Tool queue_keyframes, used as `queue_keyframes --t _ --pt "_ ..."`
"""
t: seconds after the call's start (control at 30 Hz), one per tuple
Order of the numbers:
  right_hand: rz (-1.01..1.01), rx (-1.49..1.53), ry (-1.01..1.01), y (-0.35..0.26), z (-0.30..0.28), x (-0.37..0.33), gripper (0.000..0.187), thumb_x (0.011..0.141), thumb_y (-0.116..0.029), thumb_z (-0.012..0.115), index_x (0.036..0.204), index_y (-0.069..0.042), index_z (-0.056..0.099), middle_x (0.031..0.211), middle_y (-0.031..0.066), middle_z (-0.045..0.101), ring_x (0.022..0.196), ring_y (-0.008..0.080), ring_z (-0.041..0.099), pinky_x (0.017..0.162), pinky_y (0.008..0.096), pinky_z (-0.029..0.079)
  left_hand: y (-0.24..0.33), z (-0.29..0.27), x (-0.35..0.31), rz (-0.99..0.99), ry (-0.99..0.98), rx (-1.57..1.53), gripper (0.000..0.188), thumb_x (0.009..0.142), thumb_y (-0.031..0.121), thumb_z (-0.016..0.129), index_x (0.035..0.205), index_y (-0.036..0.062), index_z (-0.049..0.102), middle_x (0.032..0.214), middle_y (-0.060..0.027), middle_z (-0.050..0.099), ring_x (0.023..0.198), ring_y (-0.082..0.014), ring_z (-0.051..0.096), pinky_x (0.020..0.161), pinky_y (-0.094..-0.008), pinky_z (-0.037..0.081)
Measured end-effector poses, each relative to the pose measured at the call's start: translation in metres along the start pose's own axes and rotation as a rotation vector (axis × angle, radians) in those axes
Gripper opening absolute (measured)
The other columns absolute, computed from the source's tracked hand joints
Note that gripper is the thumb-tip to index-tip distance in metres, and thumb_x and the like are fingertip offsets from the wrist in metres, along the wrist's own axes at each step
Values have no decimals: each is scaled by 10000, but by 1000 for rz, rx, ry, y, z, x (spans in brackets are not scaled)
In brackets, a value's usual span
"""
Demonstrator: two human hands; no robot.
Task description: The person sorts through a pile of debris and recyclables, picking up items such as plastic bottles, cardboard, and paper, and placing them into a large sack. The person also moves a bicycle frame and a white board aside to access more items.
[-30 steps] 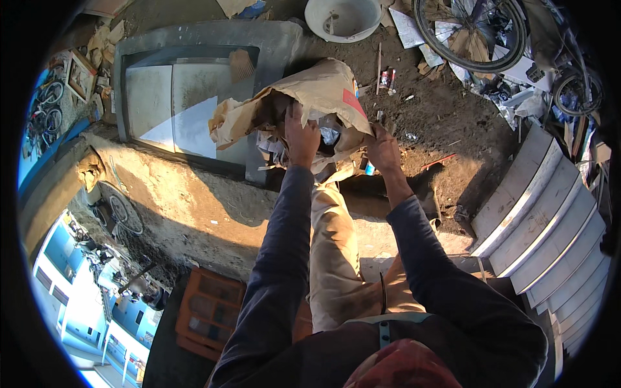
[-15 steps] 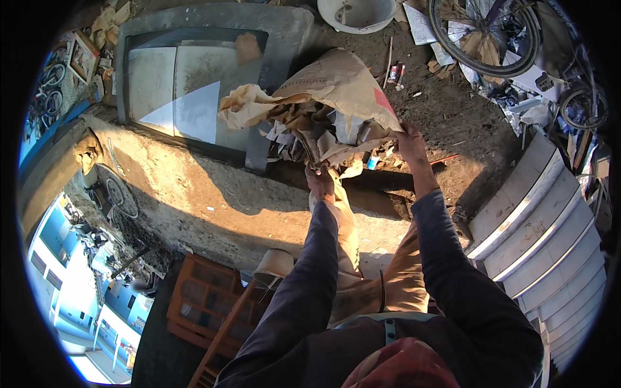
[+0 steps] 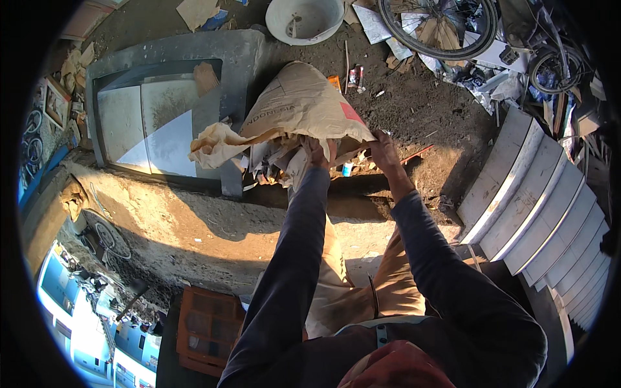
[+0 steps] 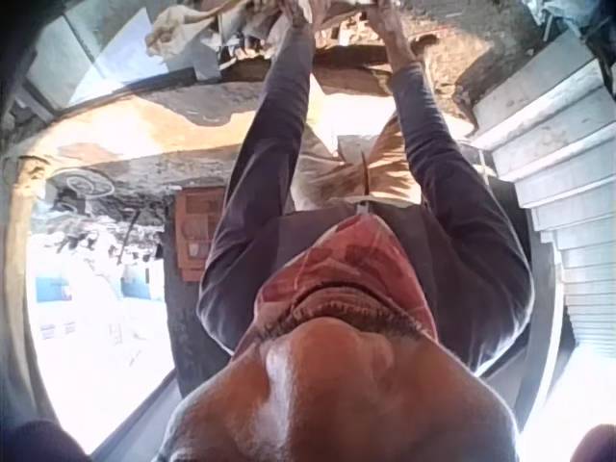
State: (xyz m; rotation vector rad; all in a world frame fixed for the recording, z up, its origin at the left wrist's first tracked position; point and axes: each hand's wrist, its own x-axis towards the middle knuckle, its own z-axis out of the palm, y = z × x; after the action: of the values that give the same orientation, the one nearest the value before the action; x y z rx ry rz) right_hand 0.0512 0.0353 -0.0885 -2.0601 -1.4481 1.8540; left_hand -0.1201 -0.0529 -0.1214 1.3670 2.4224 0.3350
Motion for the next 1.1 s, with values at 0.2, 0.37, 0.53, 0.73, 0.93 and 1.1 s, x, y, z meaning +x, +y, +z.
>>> queue_keyframes --t 0.2,0.37,0.53,0.73,0.93,1.1 --pt "30 840 32 57 18 -5 238 948 -125 664 1112 47 645 1037 140 730 911 238 677 789 364 537 -13 -107 -53 -273 104 -375 365 955 259 697 1201 6 604 1221 -213 641 1140 -428 590 1009 -527 451" --pt "-208 507 380 97 50 23 151 1000 -71 634 1122 19 623 1048 91 683 935 212 625 844 336 484 -106 -96 -56 -715 249 -282 584 931 318 747 1332 -21 491 1379 -268 514 1277 -406 494 1071 -500 402" --pt "138 391 223 70 30 5 293 1028 -221 645 1237 -36 558 1091 105 674 1025 216 647 846 387 537 -219 -24 -24 -506 -52 -653 752 894 357 771 1430 -76 470 1434 -291 527 1345 -437 482 1125 -462 392" --pt "84 1116 -249 56 56 -43 486 1039 -382 596 1442 -126 507 1283 113 654 1052 354 702 719 589 631 -225 -16 9 -566 -250 -324 615 917 387 734 1391 21 596 1414 -210 609 1305 -361 568 1113 -430 425" --pt "-125 1005 221 118 35 55 353 1063 -243 574 1325 -8 598 1025 26 673 850 112 645 784 264 540 -207 -29 18 -214 -495 -688 643 1011 432 654 1477 18 497 1498 -141 547 1319 -280 560 1129 -444 411" --pt "65 532 281 103 -8 65 347 1055 -306 603 1268 -35 634 1084 13 678 944 119 605 811 297 490 -182 -13 0 -313 -354 -668 639 1011 430 655 1484 34 493 1481 -142 558 1305 -279 564 1112 -450 421"
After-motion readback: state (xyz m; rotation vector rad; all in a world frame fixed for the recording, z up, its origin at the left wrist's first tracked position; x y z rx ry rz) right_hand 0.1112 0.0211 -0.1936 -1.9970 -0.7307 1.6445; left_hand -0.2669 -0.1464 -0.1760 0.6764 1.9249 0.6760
